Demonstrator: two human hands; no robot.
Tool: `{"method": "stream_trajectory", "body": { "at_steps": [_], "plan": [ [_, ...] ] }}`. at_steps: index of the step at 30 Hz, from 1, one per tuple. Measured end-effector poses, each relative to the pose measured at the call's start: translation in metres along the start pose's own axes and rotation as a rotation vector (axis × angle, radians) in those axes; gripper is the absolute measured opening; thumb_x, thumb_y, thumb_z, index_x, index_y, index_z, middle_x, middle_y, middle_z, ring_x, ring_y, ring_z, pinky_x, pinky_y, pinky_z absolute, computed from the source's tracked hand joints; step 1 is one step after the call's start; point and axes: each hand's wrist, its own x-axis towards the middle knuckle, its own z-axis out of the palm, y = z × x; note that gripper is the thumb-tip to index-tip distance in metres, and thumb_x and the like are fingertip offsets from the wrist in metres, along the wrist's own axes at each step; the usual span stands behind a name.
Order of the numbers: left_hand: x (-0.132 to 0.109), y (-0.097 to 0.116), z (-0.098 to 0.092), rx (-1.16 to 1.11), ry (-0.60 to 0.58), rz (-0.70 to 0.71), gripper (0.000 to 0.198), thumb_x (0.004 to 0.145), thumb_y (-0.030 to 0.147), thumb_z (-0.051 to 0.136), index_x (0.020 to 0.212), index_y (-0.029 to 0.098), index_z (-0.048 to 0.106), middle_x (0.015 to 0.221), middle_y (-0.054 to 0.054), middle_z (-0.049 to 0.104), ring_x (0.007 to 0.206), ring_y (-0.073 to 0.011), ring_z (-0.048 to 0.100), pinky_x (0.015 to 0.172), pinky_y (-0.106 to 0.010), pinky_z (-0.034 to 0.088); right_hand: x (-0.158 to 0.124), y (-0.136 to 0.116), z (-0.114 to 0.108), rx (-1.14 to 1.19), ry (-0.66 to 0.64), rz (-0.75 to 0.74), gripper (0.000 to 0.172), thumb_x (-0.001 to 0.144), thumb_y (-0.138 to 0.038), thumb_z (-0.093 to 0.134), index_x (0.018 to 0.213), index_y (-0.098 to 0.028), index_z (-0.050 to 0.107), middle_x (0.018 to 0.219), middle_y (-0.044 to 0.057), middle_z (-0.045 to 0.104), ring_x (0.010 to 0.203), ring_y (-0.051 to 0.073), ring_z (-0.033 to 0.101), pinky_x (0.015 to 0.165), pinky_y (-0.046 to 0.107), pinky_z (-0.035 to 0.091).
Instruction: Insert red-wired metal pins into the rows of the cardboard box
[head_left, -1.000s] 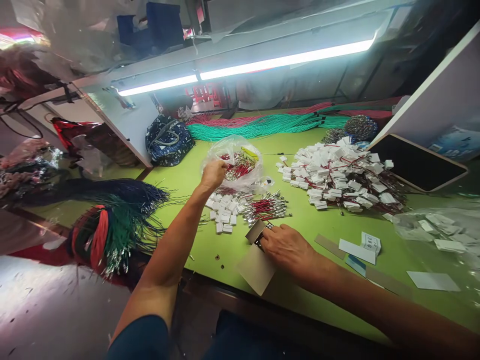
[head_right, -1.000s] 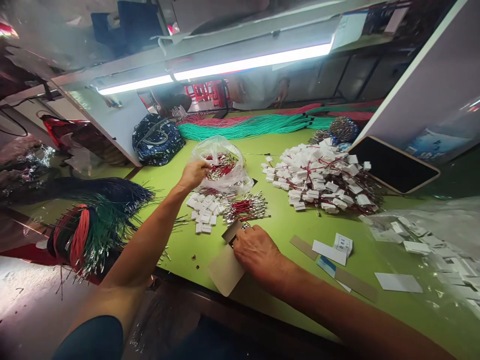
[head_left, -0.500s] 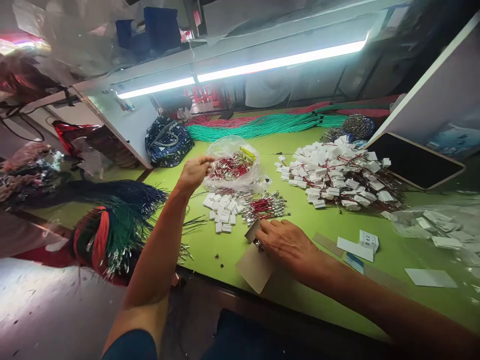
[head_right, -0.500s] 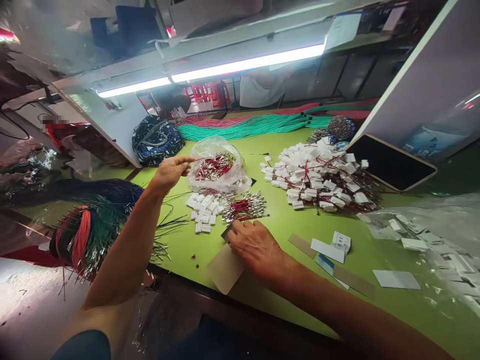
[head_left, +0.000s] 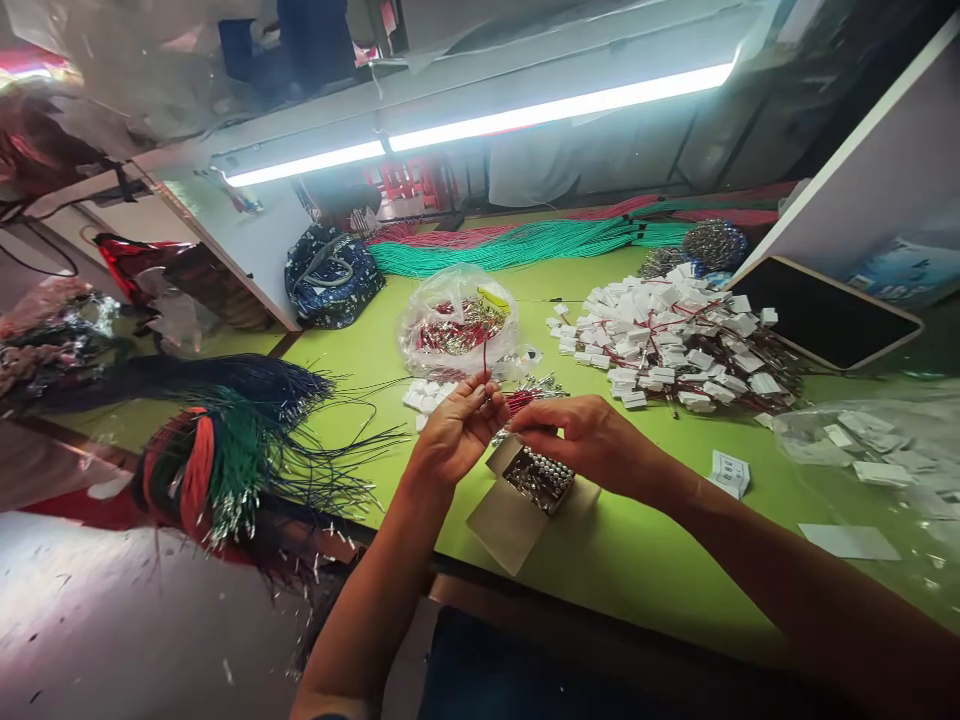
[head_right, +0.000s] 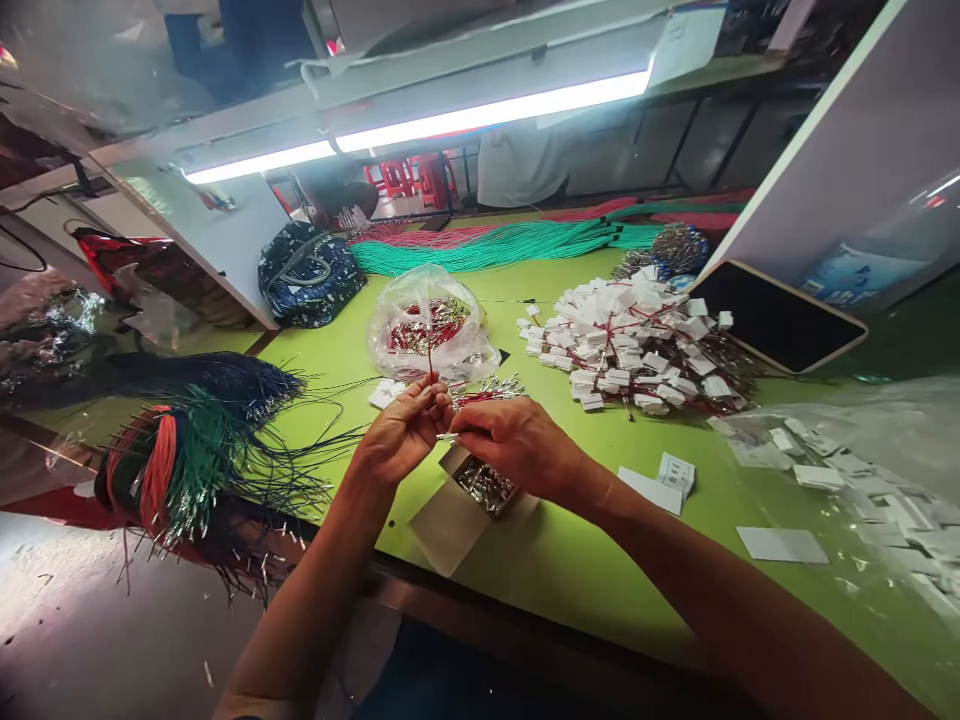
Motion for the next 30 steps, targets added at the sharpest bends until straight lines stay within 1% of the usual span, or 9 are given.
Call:
{"method": "stream_trajectory", "body": {
  "at_steps": [3, 5, 8, 13, 16, 18, 23, 26, 30],
  "plan": [
    [0.0, -0.004, -0.002, 0.021, -0.023, 0.016, 0.022, 0.083, 0.0, 0.048, 0.095, 0.012, 0.061, 0.069, 0.0, 0.06, 0.063, -0.0075, 0.062, 0.065, -0.018, 0.051, 0.001, 0.008, 0.005, 0.145, 0.079, 0.063, 0.014, 0.081, -0.017, 0.056, 0.084, -0.019, 0.069, 0.088, 0.002, 0.073, 0.076, 0.013, 0.067, 0.067, 0.023, 0.05],
    [0.0, -0.006, -0.005, 0.019, -0.028, 0.026, 0.019, 0.082, 0.001, 0.051, 0.092, 0.014, 0.061, 0.07, 0.0, 0.061, 0.067, -0.009, 0.064, 0.065, -0.02, 0.051, 0.0, 0.011, 0.009, 0.201, 0.108, 0.1, 0.015, 0.081, -0.018, 0.056, 0.085, -0.02, 0.07, 0.09, 0.002, 0.073, 0.074, 0.013, 0.067, 0.066, 0.024, 0.052],
    [0.0, -0.008, -0.009, 0.005, -0.026, 0.05, 0.013, 0.08, 0.004, 0.056, 0.085, 0.016, 0.058, 0.071, 0.002, 0.063, 0.07, -0.0106, 0.065, 0.069, -0.023, 0.052, 0.001, 0.012, 0.014, 0.236, 0.144, 0.106, 0.015, 0.081, -0.018, 0.056, 0.086, -0.02, 0.07, 0.09, 0.001, 0.073, 0.073, 0.013, 0.067, 0.067, 0.025, 0.054],
    [-0.001, -0.009, -0.009, 0.027, 0.044, 0.125, 0.011, 0.079, 0.006, 0.06, 0.08, 0.016, 0.055, 0.072, 0.001, 0.066, 0.07, -0.0102, 0.065, 0.072, -0.024, 0.052, 0.005, 0.011, 0.018, 0.157, 0.248, 0.055, 0.015, 0.081, -0.017, 0.057, 0.089, -0.019, 0.07, 0.091, 0.004, 0.074, 0.082, 0.015, 0.068, 0.076, 0.027, 0.053],
    [-0.002, -0.009, -0.007, 0.028, 0.099, 0.148, 0.012, 0.078, 0.006, 0.061, 0.079, 0.016, 0.055, 0.076, 0.0, 0.069, 0.07, -0.0097, 0.066, 0.07, -0.022, 0.052, 0.007, 0.011, 0.019, 0.097, 0.284, 0.038, 0.015, 0.081, -0.015, 0.058, 0.089, -0.018, 0.07, 0.089, 0.004, 0.074, 0.079, 0.015, 0.068, 0.075, 0.027, 0.054],
    [-0.002, -0.01, -0.006, 0.029, 0.112, 0.148, 0.013, 0.077, 0.005, 0.061, 0.079, 0.017, 0.055, 0.078, 0.0, 0.07, 0.069, -0.0094, 0.066, 0.069, -0.022, 0.052, 0.008, 0.011, 0.019, 0.077, 0.297, 0.033, 0.015, 0.081, -0.014, 0.058, 0.089, -0.018, 0.069, 0.088, 0.004, 0.074, 0.076, 0.014, 0.068, 0.073, 0.026, 0.053],
    [-0.002, -0.014, -0.004, 0.024, 0.096, 0.132, 0.013, 0.075, 0.004, 0.062, 0.076, 0.015, 0.057, 0.081, -0.002, 0.07, 0.069, -0.0089, 0.065, 0.069, -0.021, 0.052, 0.007, 0.014, 0.018, 0.061, 0.313, 0.047, 0.015, 0.081, -0.013, 0.056, 0.087, -0.018, 0.07, 0.085, 0.003, 0.074, 0.075, 0.014, 0.068, 0.07, 0.024, 0.053],
    [-0.001, -0.015, -0.003, 0.018, 0.125, 0.125, 0.012, 0.075, 0.003, 0.062, 0.076, 0.015, 0.057, 0.075, 0.0, 0.068, 0.064, -0.0079, 0.064, 0.067, -0.02, 0.052, 0.007, 0.015, 0.017, 0.065, 0.317, 0.061, 0.016, 0.082, -0.015, 0.055, 0.087, -0.018, 0.07, 0.084, 0.003, 0.074, 0.075, 0.014, 0.068, 0.069, 0.024, 0.052],
    [0.0, -0.015, -0.002, 0.019, 0.194, 0.13, 0.013, 0.076, 0.003, 0.062, 0.074, 0.015, 0.056, 0.068, 0.001, 0.065, 0.059, -0.007, 0.061, 0.063, -0.019, 0.051, 0.006, 0.013, 0.015, 0.074, 0.312, 0.079, 0.016, 0.081, -0.017, 0.055, 0.086, -0.018, 0.07, 0.083, 0.003, 0.074, 0.074, 0.015, 0.068, 0.069, 0.025, 0.053]
  ]
}}
